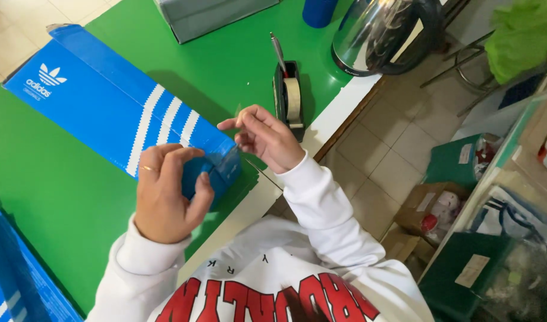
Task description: Assembling blue cardboard shoeboxes and securing them with tape and staples on a green table.
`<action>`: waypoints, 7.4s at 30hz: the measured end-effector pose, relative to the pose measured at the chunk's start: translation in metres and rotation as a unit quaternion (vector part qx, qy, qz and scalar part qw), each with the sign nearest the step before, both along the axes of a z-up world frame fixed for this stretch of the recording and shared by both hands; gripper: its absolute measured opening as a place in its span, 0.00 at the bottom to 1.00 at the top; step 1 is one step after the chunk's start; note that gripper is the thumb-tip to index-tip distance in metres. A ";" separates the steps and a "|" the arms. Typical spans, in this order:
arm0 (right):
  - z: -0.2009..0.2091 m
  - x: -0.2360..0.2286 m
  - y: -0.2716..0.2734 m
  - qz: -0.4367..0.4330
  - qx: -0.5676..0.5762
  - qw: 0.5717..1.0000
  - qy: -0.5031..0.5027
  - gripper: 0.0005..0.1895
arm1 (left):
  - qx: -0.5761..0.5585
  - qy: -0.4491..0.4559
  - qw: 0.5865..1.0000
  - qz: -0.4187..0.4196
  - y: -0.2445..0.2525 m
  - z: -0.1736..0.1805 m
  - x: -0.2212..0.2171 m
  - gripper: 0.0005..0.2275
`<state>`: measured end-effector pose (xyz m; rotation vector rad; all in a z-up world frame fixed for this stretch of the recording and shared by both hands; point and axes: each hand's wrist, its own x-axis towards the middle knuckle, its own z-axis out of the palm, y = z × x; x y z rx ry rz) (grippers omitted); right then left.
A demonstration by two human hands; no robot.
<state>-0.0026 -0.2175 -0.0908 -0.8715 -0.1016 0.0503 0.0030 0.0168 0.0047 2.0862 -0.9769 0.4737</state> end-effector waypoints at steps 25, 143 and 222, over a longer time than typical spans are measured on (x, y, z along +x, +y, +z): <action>0.018 -0.033 0.023 -0.041 -0.276 0.958 0.073 0.11 | 0.181 -0.030 0.979 -0.091 0.001 0.008 0.043 0.24; 0.034 -0.022 0.023 0.010 -0.295 0.944 0.148 0.13 | 0.103 0.025 0.991 -0.079 -0.015 0.011 0.041 0.11; -0.141 -0.031 -0.050 -0.317 -0.050 0.946 -0.051 0.08 | 0.576 0.187 0.777 -0.173 -0.119 -0.038 0.164 0.21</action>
